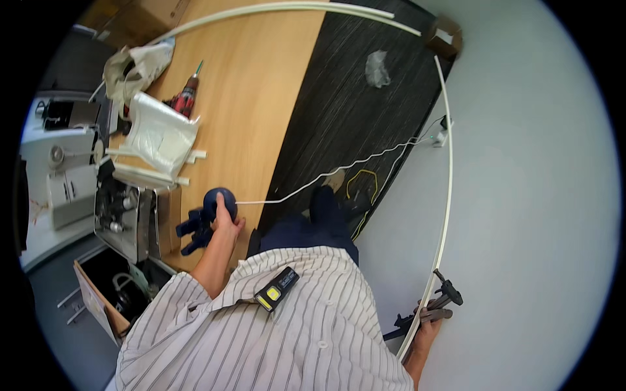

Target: The person installs a white plastic cable management raceway along the base of a wall. They position the raceway, use a staple gun to secure it to the wall, and then use scissors to trim excess cable.

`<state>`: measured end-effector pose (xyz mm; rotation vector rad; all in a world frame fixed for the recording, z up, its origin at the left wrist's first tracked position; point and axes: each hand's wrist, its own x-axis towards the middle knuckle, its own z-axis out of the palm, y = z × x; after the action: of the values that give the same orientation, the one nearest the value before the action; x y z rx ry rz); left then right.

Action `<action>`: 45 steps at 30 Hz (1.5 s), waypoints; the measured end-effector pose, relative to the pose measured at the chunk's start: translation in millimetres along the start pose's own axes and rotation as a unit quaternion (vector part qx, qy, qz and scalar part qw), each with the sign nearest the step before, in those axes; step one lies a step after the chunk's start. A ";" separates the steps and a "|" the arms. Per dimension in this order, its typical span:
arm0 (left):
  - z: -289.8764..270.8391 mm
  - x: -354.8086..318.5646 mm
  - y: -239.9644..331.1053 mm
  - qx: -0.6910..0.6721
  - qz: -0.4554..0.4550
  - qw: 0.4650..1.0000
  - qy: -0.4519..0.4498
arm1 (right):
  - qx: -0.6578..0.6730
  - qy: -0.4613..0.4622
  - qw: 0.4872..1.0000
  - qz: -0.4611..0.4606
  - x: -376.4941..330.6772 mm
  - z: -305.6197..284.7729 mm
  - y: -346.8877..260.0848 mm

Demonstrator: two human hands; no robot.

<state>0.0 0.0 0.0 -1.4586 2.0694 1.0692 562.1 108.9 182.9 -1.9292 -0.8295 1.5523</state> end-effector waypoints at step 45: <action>417.6 -186.3 288.1 0.109 0.300 0.914 -0.249 | 0.106 0.158 0.978 0.085 -24.9 46.3 -14.7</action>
<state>-238.6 483.8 -32.6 -0.3658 2.1831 1.2102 511.0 101.4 200.5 -2.0546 -0.3576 1.3155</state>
